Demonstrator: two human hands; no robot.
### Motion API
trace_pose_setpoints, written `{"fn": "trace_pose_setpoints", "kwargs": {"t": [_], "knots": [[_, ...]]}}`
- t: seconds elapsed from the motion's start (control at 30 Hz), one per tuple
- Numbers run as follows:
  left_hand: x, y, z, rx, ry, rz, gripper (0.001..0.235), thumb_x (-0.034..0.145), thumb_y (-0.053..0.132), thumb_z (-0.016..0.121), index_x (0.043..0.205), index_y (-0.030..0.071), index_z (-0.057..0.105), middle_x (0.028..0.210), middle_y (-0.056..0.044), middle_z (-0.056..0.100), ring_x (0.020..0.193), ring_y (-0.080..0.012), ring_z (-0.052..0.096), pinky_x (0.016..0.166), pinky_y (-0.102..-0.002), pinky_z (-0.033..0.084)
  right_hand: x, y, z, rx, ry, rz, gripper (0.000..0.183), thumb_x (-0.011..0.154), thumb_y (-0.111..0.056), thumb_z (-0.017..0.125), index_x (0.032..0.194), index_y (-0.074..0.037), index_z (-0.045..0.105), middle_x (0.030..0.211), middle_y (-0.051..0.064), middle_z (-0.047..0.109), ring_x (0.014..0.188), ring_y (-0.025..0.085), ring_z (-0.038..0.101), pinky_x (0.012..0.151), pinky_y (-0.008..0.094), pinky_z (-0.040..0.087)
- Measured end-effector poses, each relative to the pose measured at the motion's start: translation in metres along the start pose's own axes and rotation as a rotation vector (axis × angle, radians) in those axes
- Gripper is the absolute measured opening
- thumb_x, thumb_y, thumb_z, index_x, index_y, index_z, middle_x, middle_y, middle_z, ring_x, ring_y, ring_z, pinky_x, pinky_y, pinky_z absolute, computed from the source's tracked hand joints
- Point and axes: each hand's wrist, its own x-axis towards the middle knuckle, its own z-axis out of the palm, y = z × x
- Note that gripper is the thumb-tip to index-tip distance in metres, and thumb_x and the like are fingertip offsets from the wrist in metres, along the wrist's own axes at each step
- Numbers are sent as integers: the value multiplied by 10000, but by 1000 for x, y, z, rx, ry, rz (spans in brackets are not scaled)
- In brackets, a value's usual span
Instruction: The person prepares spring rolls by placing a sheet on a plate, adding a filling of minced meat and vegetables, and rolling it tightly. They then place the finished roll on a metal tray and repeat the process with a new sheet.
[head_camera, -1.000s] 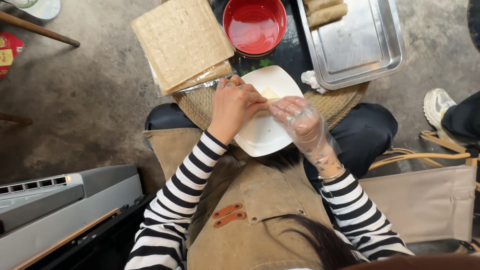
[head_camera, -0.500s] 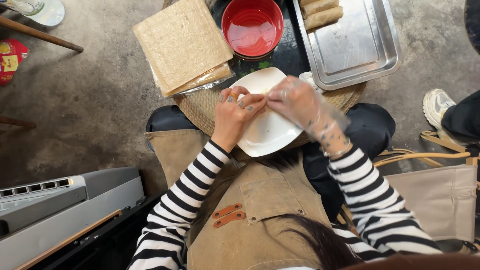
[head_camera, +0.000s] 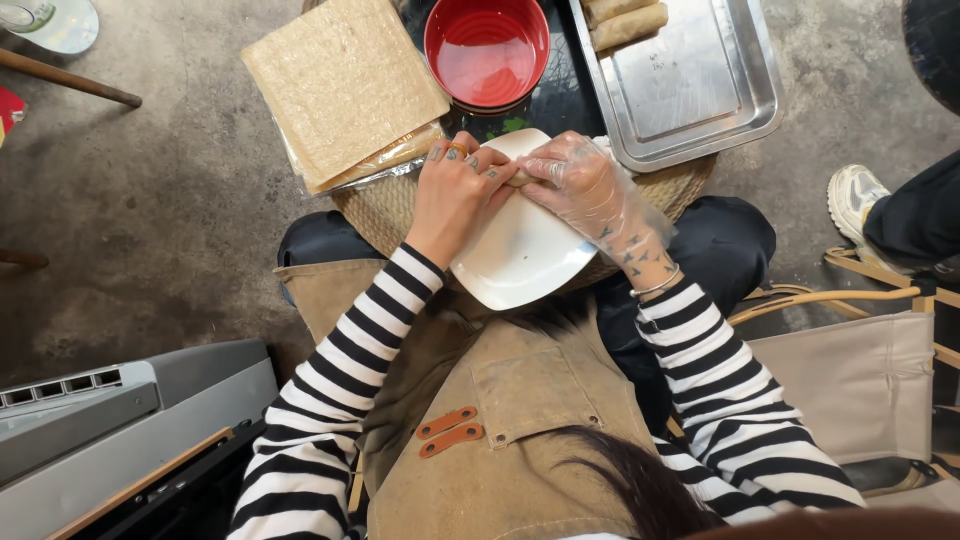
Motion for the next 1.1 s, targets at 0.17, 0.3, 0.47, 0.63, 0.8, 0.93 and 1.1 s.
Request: {"fn": "trace_pose_setpoints", "kwargs": {"t": [0.17,0.3,0.47,0.63,0.8,0.93,1.1], "knots": [[-4,1,-1,-263,-46,-154,169,768,290,792,917,224,748,836,46,702,794,-170,581,754,-312,453,12,-8,-11,296,80,148,183,786,-139,854,922,-52,768,868,100,729,783,243,661,731,354,543],[-1,29,-20,-945,-94,-703,254,688,300,875,910,225,777,698,32,716,561,-41,461,539,-146,420,27,-48,-37,865,307,795,232,725,-96,847,932,-55,752,872,112,736,765,121,677,777,251,568],[7,55,-35,-1227,-37,-949,310,665,218,897,938,139,775,683,-17,717,602,-15,534,576,-134,491,4,-48,-30,1158,303,795,470,745,-289,799,1103,-8,684,1041,174,716,975,222,705,924,314,548],[5,60,-40,-1383,40,-1009,307,715,150,877,979,56,752,798,-72,753,714,-32,653,693,-173,557,3,-68,-30,1093,267,889,353,704,-84,854,998,38,703,915,162,713,753,208,703,769,271,572],[1,57,-42,-1520,-51,-991,341,756,180,840,1017,-7,727,825,-100,743,717,-55,634,624,-170,518,-1,-64,-28,1146,307,888,233,682,-37,846,871,4,716,739,62,650,613,118,672,548,141,497],[-1,59,-35,-1579,-111,-1001,359,768,191,824,1042,-16,720,797,-97,730,653,-53,586,594,-157,467,-18,-50,-20,1209,263,892,215,700,-82,823,881,-18,725,775,101,676,592,167,658,493,156,426],[1,67,-33,-1779,-119,-1108,384,778,136,815,1072,-75,687,828,-148,709,671,-100,643,613,-215,569,-22,-51,-25,1459,259,820,208,769,-90,758,957,-13,715,767,179,666,711,217,671,617,218,515]]}}
